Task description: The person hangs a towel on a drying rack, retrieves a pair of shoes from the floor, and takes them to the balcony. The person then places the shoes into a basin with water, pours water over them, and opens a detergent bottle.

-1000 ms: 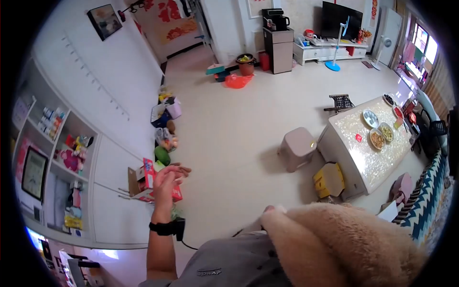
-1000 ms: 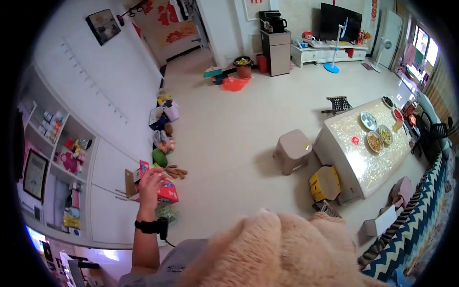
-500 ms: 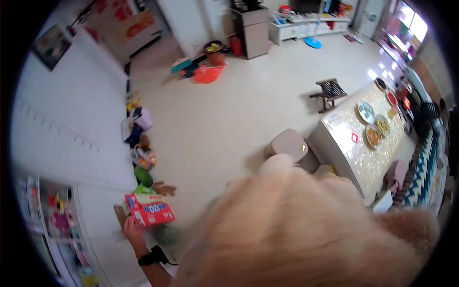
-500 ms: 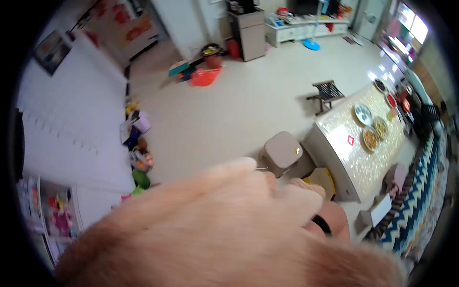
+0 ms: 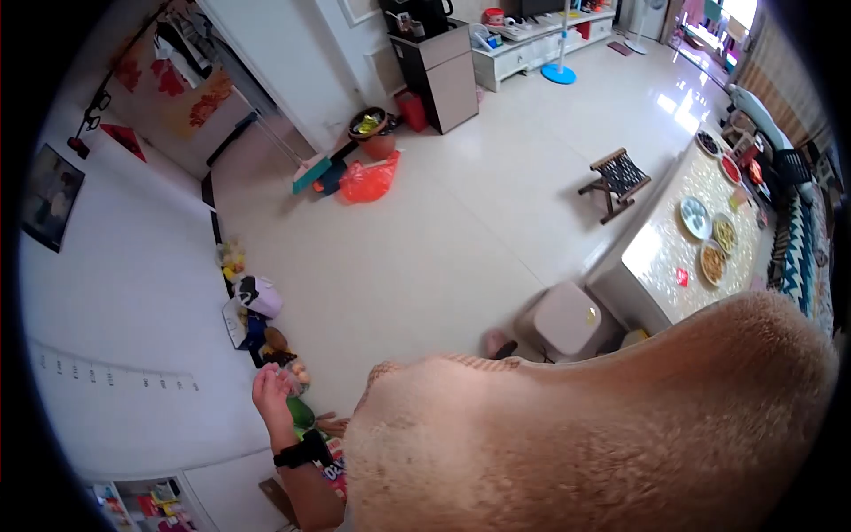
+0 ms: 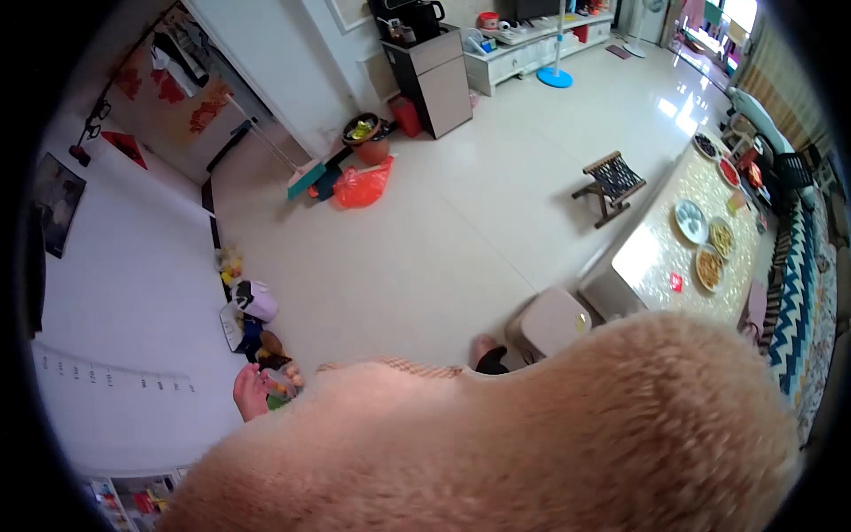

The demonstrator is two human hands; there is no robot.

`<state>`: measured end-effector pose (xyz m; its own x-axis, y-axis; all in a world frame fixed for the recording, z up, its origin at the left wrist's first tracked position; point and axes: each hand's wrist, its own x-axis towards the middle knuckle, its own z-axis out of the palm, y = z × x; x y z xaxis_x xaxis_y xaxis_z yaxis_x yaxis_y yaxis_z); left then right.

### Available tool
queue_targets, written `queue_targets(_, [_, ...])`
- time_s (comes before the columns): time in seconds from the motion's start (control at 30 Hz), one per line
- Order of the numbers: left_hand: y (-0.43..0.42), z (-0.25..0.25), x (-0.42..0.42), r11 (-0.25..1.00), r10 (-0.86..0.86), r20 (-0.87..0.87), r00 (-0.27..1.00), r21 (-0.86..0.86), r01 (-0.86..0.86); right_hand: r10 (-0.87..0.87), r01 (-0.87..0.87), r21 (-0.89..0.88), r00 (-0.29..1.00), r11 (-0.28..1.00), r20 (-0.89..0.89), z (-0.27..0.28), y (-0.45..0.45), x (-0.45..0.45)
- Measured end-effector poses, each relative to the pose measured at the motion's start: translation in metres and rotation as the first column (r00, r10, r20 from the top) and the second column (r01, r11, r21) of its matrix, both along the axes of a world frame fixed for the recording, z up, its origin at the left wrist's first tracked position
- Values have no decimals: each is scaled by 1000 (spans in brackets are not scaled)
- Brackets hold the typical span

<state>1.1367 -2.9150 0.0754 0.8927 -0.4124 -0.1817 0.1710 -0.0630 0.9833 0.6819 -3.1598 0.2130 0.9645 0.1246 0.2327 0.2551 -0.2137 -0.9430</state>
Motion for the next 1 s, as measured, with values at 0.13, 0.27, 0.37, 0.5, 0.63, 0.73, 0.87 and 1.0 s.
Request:
queue_targets(0.13, [-78,0,18,994,-114,48,992,1,114,-12,12,-7,1000,1000,-7,-5,-63,26])
queue_targets(0.27, [-117,-2,41,996,-75,23,997,47,73,-32,32,-19,999,999,7,-6,-138,47])
queue_targets(0.37, [-136,-4,55,994,3,54,999,106,-9,-58,58,-38,998,998,5,1,-197,67])
queue_targets(0.5, [-150,-16,73,989,147,-51,988,20,-146,-192,192,-78,981,978,8,7,-270,101])
queue_targets(0.63, [-174,-47,109,969,223,-144,964,138,-203,-436,434,-145,900,889,21,-2,-336,149])
queue_targets(0.73, [-209,-66,152,990,110,-186,976,105,-92,-604,600,-171,796,781,33,-11,-379,182])
queue_targets(0.87, [-295,-84,207,975,193,-196,961,144,-166,-821,815,-186,567,549,64,-14,-430,217])
queue_targets(1.0, [-383,-86,260,984,85,-245,966,175,-42,-944,944,-156,309,289,116,-5,-475,255])
